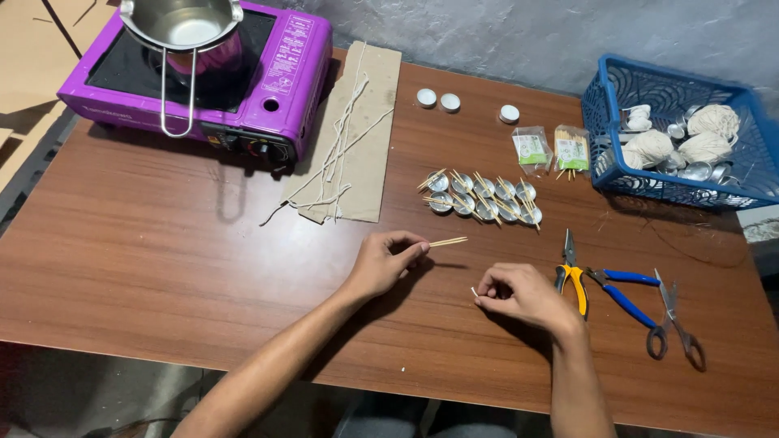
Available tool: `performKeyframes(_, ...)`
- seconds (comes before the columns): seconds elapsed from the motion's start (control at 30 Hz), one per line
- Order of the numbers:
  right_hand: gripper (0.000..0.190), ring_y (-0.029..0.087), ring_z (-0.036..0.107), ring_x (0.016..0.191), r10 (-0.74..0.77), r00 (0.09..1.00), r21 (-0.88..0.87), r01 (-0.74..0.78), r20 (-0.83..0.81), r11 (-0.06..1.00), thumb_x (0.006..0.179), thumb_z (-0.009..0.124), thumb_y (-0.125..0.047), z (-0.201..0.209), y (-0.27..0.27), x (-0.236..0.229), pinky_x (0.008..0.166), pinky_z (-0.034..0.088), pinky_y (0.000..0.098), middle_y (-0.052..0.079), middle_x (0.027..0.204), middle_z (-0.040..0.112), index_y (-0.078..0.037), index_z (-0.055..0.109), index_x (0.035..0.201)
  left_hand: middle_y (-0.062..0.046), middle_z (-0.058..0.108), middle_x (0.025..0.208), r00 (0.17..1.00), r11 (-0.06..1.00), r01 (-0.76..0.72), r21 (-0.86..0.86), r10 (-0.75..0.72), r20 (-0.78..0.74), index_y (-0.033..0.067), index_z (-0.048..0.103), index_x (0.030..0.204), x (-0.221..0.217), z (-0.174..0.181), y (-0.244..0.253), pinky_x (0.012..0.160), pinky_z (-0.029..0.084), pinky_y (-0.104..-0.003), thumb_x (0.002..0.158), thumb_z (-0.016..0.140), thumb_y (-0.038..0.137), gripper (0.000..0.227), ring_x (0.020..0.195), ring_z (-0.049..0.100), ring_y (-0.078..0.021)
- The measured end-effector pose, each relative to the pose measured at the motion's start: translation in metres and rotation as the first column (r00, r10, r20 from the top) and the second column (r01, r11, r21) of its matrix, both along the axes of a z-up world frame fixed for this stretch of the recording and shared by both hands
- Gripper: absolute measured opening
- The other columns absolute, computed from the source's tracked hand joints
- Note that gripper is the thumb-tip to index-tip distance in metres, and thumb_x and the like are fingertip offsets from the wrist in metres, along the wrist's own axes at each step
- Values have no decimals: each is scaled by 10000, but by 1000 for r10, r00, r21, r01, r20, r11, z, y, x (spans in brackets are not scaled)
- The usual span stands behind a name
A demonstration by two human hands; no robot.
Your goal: Assembling candle wicks into metal sustainers and placing them into candle cups using pliers and scissors.
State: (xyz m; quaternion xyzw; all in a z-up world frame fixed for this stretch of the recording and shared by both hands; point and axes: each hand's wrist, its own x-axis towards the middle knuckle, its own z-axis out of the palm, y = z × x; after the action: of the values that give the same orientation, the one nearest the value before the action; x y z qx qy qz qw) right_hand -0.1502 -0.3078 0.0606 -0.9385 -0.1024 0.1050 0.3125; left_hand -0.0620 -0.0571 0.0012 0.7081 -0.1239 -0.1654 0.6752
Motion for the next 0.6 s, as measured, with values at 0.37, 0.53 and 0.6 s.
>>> performKeyframes(0.37,74,148,685,561,-164,898,296,40,409,954,763,844,-159,-31,-11,7,570,572,259,-9,641,722,-151,780,800,-121,770,753,984,992,106,-72,-115,-137,29,764,1050,-8,13,-1,514,588,-192,921,723,166,192,654,711,-115)
performKeyframes(0.53,89,138,684,571,-308,785,437,54,538,898,813,855,-132,-32,-4,8,596,584,237,-2,688,728,-94,787,855,-151,775,785,978,984,146,-101,-159,-138,1,758,1045,-14,16,0,526,591,-204,923,716,141,191,680,731,-140)
performKeyframes(0.6,52,173,680,568,-297,767,427,33,569,904,841,821,-84,-30,0,8,599,574,287,51,669,713,-62,775,851,-151,778,798,975,981,155,-121,-171,-139,0,754,1059,-12,12,0,509,582,-197,920,727,141,199,678,742,-146)
